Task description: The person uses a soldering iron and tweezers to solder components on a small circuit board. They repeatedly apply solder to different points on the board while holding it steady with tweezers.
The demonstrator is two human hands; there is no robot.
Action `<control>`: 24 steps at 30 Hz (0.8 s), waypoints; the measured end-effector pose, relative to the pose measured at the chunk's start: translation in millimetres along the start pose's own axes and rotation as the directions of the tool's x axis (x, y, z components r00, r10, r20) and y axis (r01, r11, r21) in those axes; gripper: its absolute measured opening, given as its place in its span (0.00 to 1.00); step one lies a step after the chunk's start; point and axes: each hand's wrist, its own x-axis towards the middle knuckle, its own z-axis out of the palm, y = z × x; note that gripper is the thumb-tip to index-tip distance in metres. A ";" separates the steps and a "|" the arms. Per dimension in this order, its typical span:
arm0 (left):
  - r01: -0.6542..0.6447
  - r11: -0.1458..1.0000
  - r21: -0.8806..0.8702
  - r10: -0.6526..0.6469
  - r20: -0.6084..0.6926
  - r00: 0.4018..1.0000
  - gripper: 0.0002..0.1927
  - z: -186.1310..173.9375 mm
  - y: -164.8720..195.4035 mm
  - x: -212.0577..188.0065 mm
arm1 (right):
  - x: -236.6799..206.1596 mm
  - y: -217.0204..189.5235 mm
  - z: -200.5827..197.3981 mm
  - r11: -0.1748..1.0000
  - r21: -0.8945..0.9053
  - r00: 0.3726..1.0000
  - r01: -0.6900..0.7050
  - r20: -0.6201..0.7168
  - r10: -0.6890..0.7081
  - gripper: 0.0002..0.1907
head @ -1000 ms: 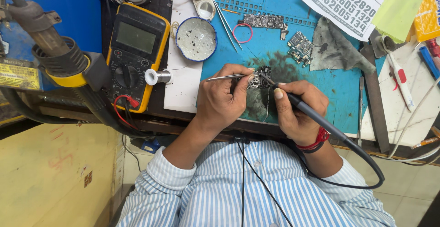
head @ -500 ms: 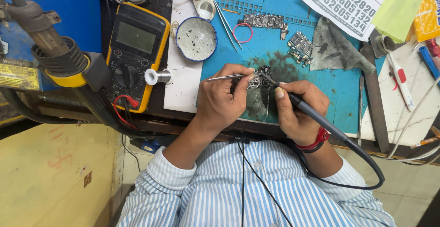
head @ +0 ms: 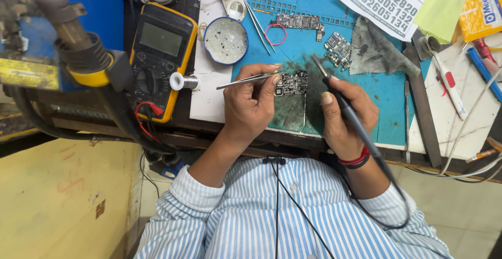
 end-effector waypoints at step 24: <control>-0.023 0.999 -0.028 0.023 -0.002 1.000 0.07 3.8 -7.5 13.3 | 38.3 12.2 -12.3 0.993 0.118 0.988 0.006 -0.152 0.012 0.19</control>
